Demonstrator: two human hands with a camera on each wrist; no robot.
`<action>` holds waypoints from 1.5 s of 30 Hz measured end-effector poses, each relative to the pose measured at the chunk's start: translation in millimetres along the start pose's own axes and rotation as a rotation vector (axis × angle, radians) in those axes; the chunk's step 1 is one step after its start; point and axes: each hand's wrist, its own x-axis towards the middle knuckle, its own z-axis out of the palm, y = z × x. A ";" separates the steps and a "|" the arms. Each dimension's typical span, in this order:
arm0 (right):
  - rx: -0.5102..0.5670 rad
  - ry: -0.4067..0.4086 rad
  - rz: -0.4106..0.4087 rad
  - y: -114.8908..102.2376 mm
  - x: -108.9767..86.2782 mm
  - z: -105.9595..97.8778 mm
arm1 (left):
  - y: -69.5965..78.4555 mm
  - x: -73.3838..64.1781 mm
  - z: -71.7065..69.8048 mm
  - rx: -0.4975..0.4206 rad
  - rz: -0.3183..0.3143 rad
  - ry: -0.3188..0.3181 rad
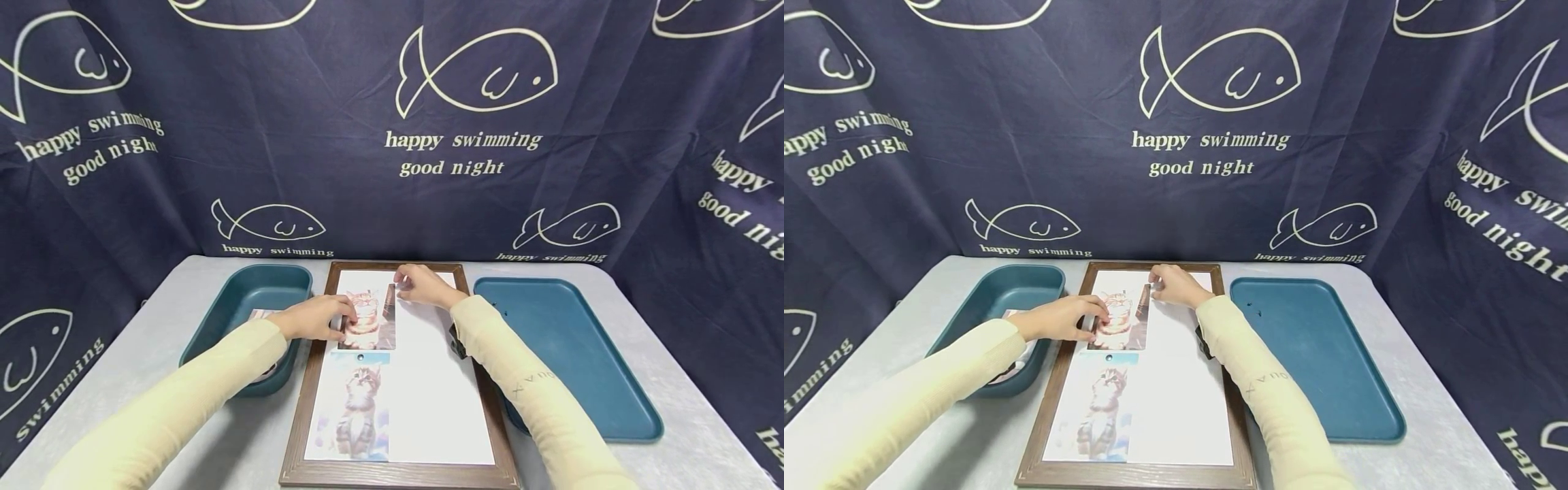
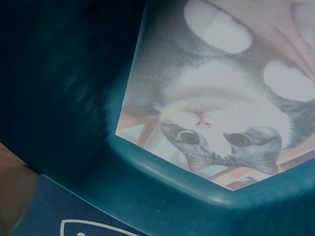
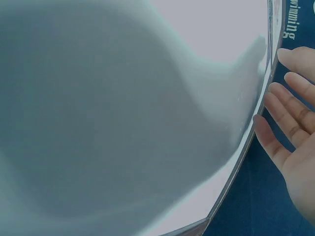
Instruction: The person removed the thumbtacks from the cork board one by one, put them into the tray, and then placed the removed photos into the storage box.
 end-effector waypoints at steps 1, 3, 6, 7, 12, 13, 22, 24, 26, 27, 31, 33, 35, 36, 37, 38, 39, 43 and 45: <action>-0.001 -0.001 0.003 -0.2 1.1 0.8 | 0.5 0.0 -0.2 0.001 0.002 -0.001; 0.000 -0.003 0.009 -0.4 3.0 2.5 | 1.5 -0.2 -0.8 -0.002 0.006 -0.004; -0.005 -0.001 0.012 -0.9 5.2 4.7 | 1.6 -0.5 -0.9 0.005 0.010 -0.003; -0.009 0.001 0.010 -1.2 5.9 5.2 | 1.5 -0.6 -0.7 0.010 0.011 -0.002; -0.033 -0.001 0.022 -3.5 7.6 6.9 | 0.1 -0.9 0.3 0.028 0.008 0.002; -0.035 -0.003 0.028 -4.0 7.9 7.0 | -0.1 -0.8 0.3 0.030 0.005 0.001; -0.060 -0.001 0.051 -8.4 9.6 7.4 | 2.4 -1.5 -0.7 0.062 -0.002 0.006; -0.070 0.001 0.058 -8.4 10.1 8.2 | 3.0 -1.6 -0.5 0.067 -0.010 0.005; -0.075 0.003 0.071 -8.4 10.8 9.3 | 3.6 -1.7 -0.3 0.070 -0.017 0.007; -0.077 0.003 0.078 -8.4 11.2 9.9 | 4.0 -1.7 -0.3 0.073 -0.024 0.005; -0.076 0.004 0.108 -9.8 12.0 10.8 | 5.1 -1.9 0.4 0.087 -0.025 0.011; -0.081 0.003 0.114 -10.4 12.1 11.0 | 6.0 -1.9 0.3 0.091 -0.026 0.012; -0.085 0.004 0.121 -11.3 12.2 11.3 | 7.1 -2.3 -0.2 0.095 -0.024 0.011; -0.088 0.006 0.124 -11.6 12.2 11.5 | 7.2 -2.3 -0.3 0.096 -0.025 0.010; -0.090 0.007 0.128 -12.0 12.3 11.6 | 7.5 -2.2 -0.7 0.098 -0.030 0.007; -0.092 0.007 0.131 -12.2 12.4 11.9 | 7.5 -2.2 -0.8 0.101 -0.030 0.008; -0.089 0.009 0.134 -12.7 12.4 11.8 | 7.6 -2.2 -1.2 0.104 -0.031 0.008; -0.093 0.014 0.139 -12.4 12.3 11.8 | 6.9 -1.7 -3.2 0.118 -0.018 0.019; -0.093 0.014 0.137 -11.8 12.1 11.8 | 6.9 -1.8 -5.1 0.123 -0.010 0.030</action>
